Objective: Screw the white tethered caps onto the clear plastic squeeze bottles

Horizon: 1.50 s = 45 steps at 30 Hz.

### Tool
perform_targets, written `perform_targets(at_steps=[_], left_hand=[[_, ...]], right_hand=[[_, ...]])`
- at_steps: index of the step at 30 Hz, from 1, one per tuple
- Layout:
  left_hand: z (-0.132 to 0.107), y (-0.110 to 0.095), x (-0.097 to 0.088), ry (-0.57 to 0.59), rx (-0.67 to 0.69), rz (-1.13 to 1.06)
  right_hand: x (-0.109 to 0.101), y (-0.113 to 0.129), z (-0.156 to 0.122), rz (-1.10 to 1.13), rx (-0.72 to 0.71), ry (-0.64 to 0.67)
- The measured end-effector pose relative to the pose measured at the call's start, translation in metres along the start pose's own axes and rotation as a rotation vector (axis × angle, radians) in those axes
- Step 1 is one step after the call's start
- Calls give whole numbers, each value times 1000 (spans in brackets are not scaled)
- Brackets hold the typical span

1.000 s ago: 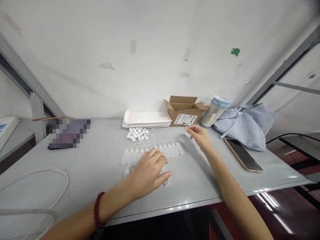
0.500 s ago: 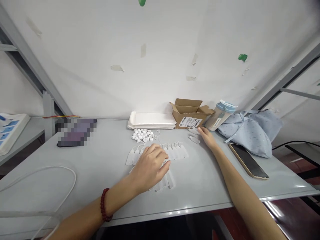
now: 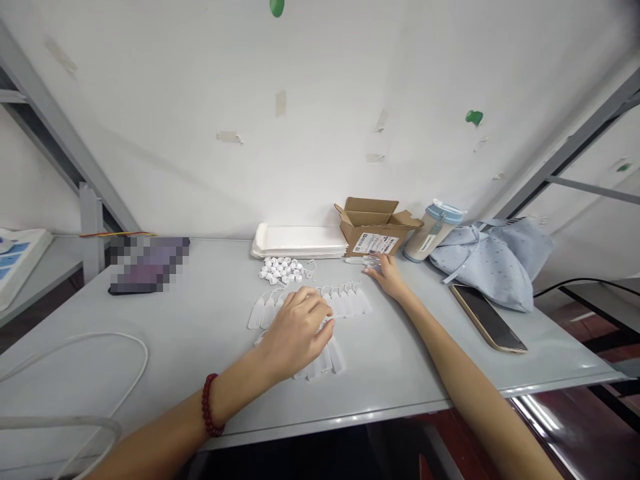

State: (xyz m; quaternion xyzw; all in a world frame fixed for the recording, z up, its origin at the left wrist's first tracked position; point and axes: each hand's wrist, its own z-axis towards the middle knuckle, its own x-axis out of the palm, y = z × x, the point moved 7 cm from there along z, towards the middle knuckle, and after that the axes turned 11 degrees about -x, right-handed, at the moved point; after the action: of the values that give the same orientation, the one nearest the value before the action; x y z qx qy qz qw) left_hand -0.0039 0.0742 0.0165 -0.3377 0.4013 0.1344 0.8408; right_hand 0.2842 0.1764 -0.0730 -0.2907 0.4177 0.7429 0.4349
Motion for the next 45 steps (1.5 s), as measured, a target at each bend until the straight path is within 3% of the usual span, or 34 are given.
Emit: perform_targets(at_steps=[13,18,24,36,45], left_hand=[[0,1,1,-12,-9,6],[1,1,0,-14,-13,-1],[1,1,0,-19,-15,-2],[9,26,-5,-71,-140,54],[10,26,-9,-96,-152,37]], right_hand=[[-1,13,4,31,-13,-35],[-12,21,4,-57,-49,-103],[-27,17,-1,-23,64,-87],[-14,20,2,100,110,-66],[-18,48,7,-154,-158,-63]])
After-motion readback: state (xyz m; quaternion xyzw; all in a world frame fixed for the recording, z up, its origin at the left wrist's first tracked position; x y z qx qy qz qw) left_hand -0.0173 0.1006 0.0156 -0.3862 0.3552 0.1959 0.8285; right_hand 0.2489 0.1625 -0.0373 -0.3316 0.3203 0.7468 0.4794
